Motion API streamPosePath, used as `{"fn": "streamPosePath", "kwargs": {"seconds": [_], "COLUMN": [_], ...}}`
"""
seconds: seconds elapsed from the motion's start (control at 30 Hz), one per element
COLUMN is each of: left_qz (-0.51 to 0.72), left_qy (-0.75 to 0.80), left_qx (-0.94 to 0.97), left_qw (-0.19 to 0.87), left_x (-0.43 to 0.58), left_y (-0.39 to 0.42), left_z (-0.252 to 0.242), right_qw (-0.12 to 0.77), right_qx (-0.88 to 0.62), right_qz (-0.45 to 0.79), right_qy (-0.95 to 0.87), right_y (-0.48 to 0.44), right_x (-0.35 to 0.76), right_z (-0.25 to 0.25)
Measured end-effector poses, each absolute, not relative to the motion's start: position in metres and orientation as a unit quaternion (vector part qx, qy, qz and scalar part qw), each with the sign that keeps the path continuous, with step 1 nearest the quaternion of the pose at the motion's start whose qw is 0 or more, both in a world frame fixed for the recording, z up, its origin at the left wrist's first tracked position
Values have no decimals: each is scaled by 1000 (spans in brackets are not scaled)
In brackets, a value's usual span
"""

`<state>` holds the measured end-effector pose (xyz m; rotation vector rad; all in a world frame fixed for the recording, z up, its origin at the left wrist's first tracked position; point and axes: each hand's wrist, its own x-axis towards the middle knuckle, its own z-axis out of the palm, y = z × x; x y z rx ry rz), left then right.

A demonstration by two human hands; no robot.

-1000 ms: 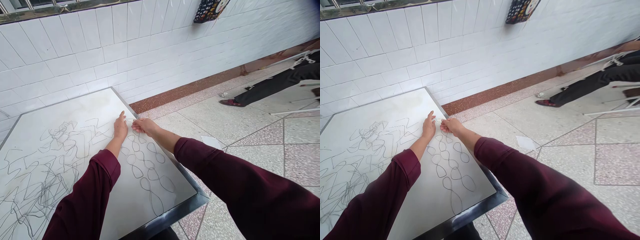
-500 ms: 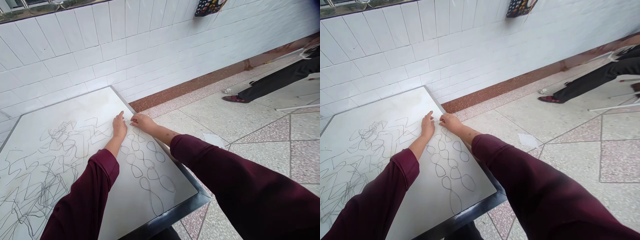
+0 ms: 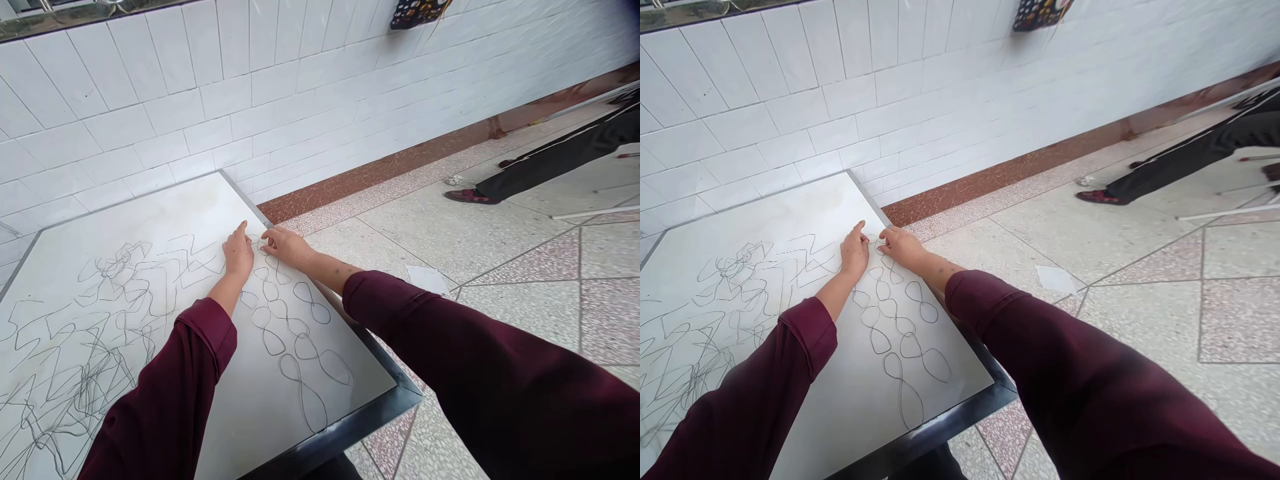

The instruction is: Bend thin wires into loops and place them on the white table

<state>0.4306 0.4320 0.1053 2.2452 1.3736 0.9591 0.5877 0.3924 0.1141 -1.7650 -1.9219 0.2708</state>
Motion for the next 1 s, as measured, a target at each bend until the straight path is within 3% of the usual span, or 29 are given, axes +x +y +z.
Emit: {"fn": "streamPosePath", "kwargs": {"seconds": [0.5,1.0], "left_qz": [342,326], "left_qy": [460,489], "left_qx": [798,775], "left_qw": [185,230], "left_x": [430,430], "left_y": [427,428], "left_z": [109,115], "right_qw": [349,354], "right_qx": [-661,-667], "right_qz": [121,150], "right_qy": [-653,-638], "right_y": [410,414], "right_x": [586,578], "right_z": [113,104]}}
